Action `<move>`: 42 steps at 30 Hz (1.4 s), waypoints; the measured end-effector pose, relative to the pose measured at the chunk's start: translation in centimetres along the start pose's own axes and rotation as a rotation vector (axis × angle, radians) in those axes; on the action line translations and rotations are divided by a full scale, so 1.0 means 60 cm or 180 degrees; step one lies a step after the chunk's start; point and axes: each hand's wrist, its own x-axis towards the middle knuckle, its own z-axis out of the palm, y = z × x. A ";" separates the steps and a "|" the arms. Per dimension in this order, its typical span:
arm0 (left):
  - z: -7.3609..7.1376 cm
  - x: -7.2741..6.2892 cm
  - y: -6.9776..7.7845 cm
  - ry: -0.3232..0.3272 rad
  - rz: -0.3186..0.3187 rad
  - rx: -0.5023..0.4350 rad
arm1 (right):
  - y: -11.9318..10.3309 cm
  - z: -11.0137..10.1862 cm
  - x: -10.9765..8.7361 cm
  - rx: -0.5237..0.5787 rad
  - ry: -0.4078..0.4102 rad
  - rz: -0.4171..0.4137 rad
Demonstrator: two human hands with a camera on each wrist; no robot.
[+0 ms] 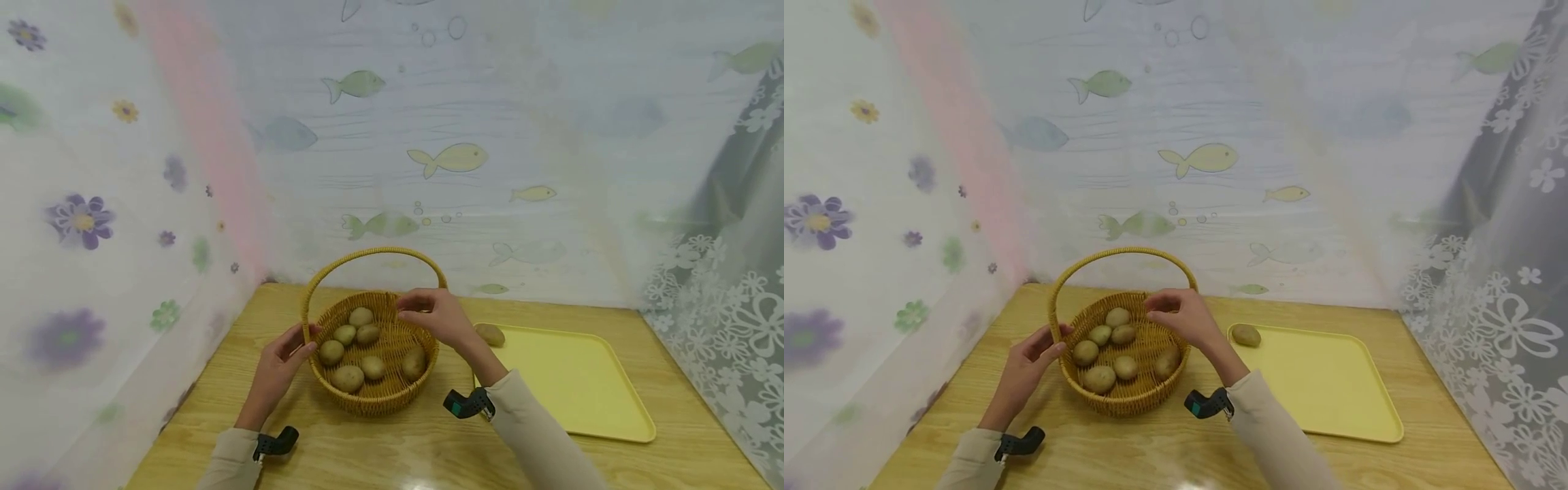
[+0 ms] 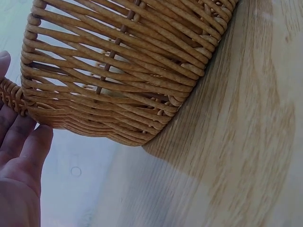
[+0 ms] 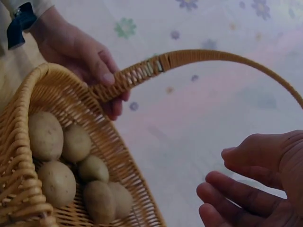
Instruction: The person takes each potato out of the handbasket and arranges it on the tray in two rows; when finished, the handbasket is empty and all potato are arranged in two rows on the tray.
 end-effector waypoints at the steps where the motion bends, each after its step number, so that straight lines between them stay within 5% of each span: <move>1: 0.001 0.000 0.000 -0.0007 0.0002 0.0002 | 0.001 0.003 0.004 0.0016 -0.0017 -0.0003; 11: 0.005 0.000 -0.001 -0.0006 0.0063 0.0079 | 0.020 0.037 0.039 -0.0139 -0.0239 0.0130; 22: 0.008 -0.004 -0.001 -0.0043 0.0148 0.0184 | 0.042 0.067 0.068 -0.0129 -0.0196 0.0415; 42: 0.017 -0.001 0.000 -0.0082 0.0212 0.0092 | 0.086 0.094 0.078 -0.0187 -0.0275 0.0624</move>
